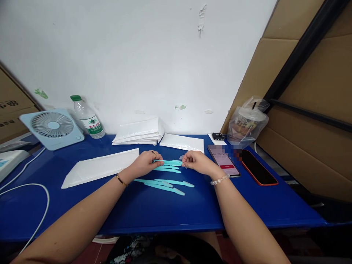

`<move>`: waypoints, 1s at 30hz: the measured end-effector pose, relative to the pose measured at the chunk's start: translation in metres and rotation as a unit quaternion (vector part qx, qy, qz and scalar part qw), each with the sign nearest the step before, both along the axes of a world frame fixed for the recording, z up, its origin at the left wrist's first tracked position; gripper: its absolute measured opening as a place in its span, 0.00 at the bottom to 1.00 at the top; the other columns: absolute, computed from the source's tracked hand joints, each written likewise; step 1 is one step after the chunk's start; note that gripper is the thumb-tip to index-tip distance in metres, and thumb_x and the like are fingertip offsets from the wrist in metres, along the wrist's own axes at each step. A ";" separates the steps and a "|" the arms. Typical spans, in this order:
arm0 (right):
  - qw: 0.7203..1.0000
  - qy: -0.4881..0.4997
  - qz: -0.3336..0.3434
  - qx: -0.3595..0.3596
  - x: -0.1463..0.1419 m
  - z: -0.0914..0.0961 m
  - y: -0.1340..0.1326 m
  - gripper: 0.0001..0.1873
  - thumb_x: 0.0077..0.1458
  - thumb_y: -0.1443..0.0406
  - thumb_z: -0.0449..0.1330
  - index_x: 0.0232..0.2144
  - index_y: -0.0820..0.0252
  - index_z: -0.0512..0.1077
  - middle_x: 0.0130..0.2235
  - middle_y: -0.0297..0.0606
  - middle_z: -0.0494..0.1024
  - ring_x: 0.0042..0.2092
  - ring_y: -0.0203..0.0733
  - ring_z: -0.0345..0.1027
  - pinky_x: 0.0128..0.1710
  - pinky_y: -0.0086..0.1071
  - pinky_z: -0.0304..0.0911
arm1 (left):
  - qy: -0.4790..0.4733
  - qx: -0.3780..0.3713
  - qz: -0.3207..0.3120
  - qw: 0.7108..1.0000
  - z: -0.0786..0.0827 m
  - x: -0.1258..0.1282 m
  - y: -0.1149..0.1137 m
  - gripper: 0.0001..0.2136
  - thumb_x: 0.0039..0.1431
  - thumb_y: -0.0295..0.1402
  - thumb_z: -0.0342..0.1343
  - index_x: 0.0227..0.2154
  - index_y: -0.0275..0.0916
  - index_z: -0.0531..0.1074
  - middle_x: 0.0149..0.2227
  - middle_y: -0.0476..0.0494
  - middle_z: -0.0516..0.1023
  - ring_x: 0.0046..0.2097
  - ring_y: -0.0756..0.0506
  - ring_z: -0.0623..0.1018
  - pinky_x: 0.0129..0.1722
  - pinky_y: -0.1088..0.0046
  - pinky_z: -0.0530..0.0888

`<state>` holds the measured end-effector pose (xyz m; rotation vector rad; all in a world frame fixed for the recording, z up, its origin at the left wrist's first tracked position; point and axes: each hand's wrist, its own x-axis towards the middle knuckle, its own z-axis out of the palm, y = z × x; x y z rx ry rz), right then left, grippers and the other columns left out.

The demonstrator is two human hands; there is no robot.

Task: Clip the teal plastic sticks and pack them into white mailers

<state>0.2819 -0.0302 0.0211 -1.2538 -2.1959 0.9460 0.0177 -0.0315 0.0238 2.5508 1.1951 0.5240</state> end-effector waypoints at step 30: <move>0.998 -0.050 0.023 0.016 -0.010 0.006 -0.012 0.09 0.51 0.59 0.60 0.28 0.60 0.71 0.27 0.34 0.71 0.26 0.35 0.64 0.26 0.28 0.57 | 0.000 -0.025 -0.053 0.998 0.001 0.006 -0.013 0.12 0.62 0.39 0.46 0.35 0.42 0.74 0.38 0.48 0.78 0.40 0.46 0.75 0.40 0.71 0.66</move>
